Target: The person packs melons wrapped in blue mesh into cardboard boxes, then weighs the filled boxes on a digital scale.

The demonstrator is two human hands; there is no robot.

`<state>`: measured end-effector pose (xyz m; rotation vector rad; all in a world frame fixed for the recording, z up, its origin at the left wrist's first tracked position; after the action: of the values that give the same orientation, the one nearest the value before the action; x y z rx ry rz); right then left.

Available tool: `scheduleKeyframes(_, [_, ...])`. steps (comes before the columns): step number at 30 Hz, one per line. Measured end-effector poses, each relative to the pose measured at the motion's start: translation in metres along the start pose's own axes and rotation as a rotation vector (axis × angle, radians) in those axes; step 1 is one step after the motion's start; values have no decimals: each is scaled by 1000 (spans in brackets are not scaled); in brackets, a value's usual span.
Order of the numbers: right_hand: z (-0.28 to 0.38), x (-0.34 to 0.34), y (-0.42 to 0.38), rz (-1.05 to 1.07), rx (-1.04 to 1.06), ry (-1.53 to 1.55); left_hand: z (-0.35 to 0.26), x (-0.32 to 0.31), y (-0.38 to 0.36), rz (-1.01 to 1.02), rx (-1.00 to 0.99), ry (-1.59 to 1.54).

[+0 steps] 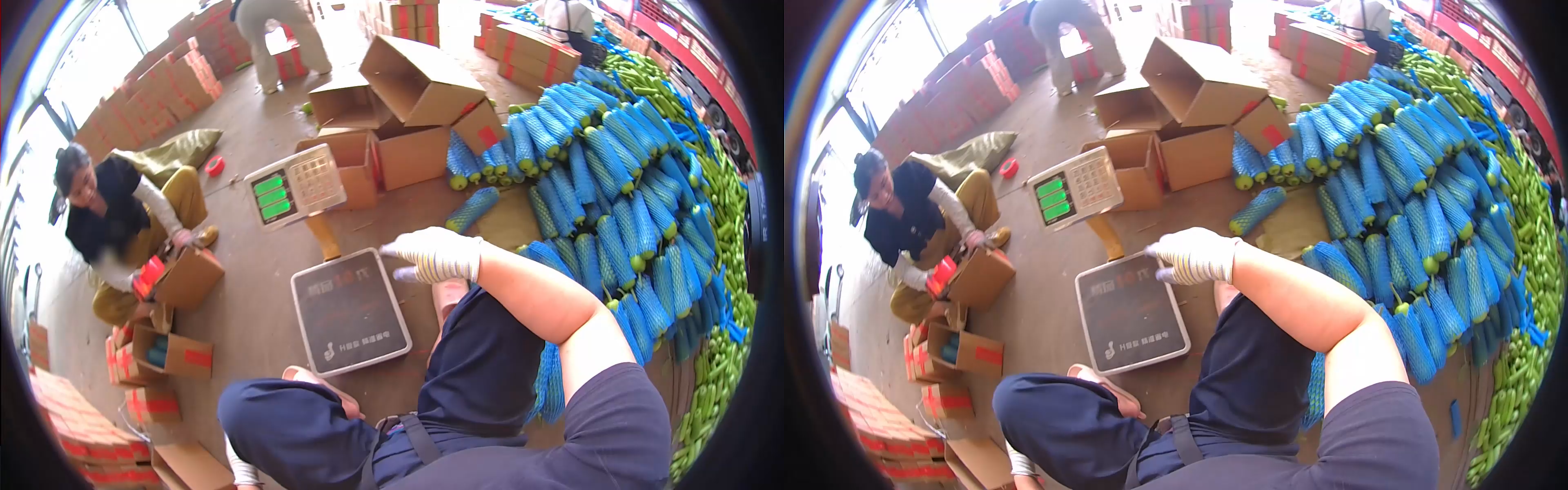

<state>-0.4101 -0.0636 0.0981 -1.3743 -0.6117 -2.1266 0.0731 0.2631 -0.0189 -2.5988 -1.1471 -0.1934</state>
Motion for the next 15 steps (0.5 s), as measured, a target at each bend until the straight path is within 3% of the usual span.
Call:
scheduleKeyframes(2, [-20, 9, 2, -356, 48, -72, -5, -63, -13, 142, 85, 0])
scheduleKeyframes(5, [-56, 31, 30, -597, -3, -271, 2, -121, -30, 251, 187, 35])
scheduleKeyframes(8, [-86, 55, 69, -514, -265, -397, 6, -129, -26, 226, 237, 71])
scheduleKeyframes(15, [-206, 70, 161, -553, -380, -707, -1, -58, 37, -95, 257, 136])
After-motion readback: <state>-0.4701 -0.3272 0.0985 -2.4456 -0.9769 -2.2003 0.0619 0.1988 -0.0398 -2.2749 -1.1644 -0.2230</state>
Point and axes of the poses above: each hand's wrist, its own y-axis towards the middle knuckle, its own x-axis out of the back of the hand, z = x × y, the point moved 1 cm from there along y, towards the middle knuckle, and after that the axes turned 15 degrees about -z, right-handed, at the moved point
